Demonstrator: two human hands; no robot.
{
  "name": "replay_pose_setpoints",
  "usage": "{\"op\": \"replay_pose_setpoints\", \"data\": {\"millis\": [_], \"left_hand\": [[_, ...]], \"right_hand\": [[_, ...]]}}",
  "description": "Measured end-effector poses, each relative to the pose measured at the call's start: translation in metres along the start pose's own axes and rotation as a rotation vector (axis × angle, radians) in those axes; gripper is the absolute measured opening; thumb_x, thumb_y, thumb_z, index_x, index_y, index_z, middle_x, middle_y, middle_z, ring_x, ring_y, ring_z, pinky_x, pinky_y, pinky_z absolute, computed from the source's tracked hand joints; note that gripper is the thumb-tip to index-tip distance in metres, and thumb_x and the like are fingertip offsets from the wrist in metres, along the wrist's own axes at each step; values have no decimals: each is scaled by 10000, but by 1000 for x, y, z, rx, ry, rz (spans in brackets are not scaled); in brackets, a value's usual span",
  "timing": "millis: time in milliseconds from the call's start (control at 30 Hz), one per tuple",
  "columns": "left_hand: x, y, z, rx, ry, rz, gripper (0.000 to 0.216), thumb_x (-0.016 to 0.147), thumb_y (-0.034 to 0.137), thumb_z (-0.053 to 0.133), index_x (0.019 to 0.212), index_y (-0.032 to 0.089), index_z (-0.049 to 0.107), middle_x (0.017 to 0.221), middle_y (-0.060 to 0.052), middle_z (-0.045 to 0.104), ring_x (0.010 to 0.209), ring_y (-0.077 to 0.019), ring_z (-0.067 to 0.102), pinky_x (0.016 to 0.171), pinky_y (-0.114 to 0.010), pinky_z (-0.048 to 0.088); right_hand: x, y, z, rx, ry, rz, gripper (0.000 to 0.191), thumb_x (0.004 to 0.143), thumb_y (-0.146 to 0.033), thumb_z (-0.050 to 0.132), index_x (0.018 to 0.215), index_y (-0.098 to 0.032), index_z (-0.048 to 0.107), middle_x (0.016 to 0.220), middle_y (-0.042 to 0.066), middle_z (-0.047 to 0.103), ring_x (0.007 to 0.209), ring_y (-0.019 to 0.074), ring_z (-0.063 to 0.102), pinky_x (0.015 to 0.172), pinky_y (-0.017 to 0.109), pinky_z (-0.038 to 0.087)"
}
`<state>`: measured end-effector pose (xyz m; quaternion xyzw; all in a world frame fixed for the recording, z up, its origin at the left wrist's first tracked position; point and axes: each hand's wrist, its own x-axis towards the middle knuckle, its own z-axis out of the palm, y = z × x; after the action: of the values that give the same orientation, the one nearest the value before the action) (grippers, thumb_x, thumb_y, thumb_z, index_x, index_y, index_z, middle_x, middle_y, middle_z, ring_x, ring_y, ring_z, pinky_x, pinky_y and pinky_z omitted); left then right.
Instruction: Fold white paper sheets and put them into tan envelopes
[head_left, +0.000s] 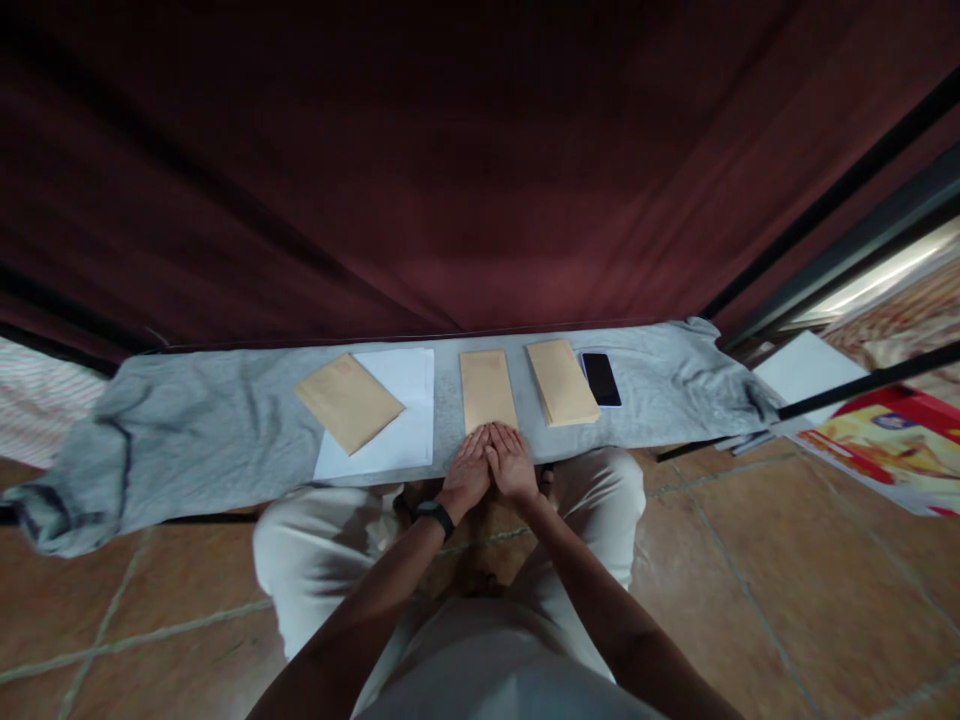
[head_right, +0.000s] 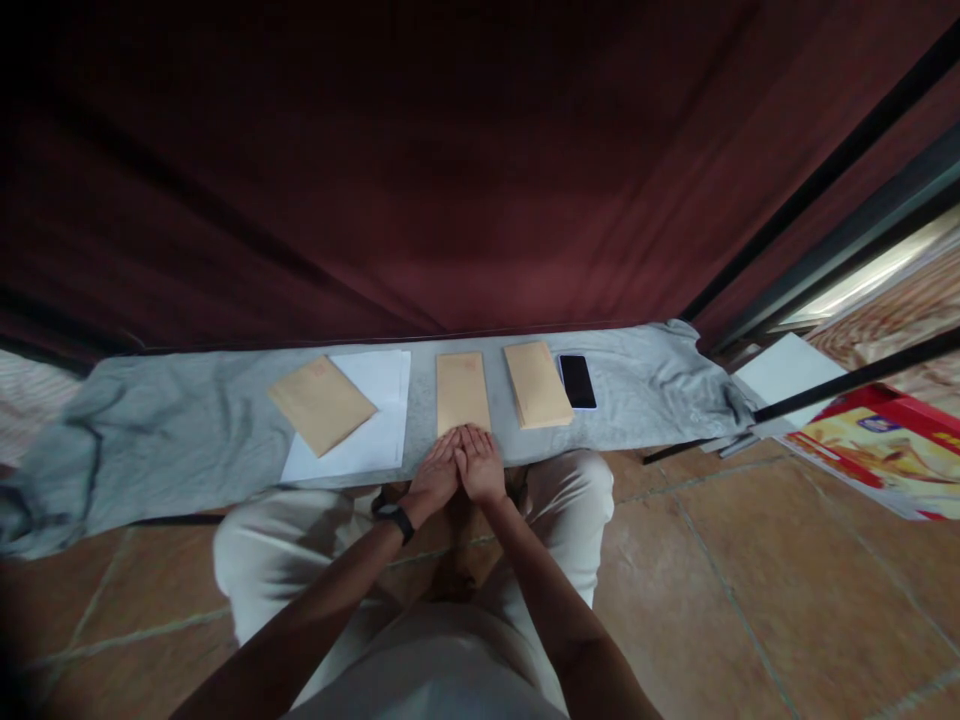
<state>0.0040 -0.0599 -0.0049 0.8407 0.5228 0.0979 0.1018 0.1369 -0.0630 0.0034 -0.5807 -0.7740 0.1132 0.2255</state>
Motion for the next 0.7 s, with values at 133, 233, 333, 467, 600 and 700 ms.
{"op": "replay_pose_setpoints", "data": {"millis": [133,233,333,467,600,700], "left_hand": [[0,1,-5,10,12,13,606,977,209,326,1565,60,324,1618,-148,376,1539,-211,258,1259,-411,249],[-2,-1,-11,16,12,13,610,987,281,358,1563,81,337,1626,-137,365,1544,-224,245,1261,-428,238],[-5,-4,-17,38,0,5,639,987,359,404,1553,69,351,1630,-155,352,1548,-241,233,1262,-432,226],[-9,-9,-22,60,1,-26,657,990,414,419,1548,73,359,1628,-160,354,1544,-250,248,1262,-432,213],[-12,-12,-23,71,6,-44,675,981,408,440,1557,71,336,1625,-174,354,1545,-258,244,1256,-447,223],[-13,-11,-25,85,2,-57,686,977,410,448,1555,60,331,1626,-187,342,1549,-273,227,1255,-472,221]], "right_hand": [[-5,8,1,-23,13,34,502,1069,-337,356,1515,-132,460,1541,129,493,1452,243,419,1219,439,283],[-7,13,-1,-36,20,37,500,1070,-347,361,1510,-132,466,1546,131,487,1458,247,410,1218,449,279],[-10,16,-3,-49,23,35,500,1069,-338,365,1517,-136,453,1559,128,469,1465,247,400,1221,454,271],[-13,21,-6,-63,36,49,507,1065,-335,378,1519,-121,446,1570,134,451,1472,259,388,1224,458,266],[-16,26,-8,-77,57,54,505,1064,-324,384,1517,-109,447,1567,145,453,1474,268,385,1222,463,269],[-18,29,-8,-89,73,54,504,1064,-322,385,1513,-102,451,1562,150,459,1468,275,392,1217,471,279]]}}
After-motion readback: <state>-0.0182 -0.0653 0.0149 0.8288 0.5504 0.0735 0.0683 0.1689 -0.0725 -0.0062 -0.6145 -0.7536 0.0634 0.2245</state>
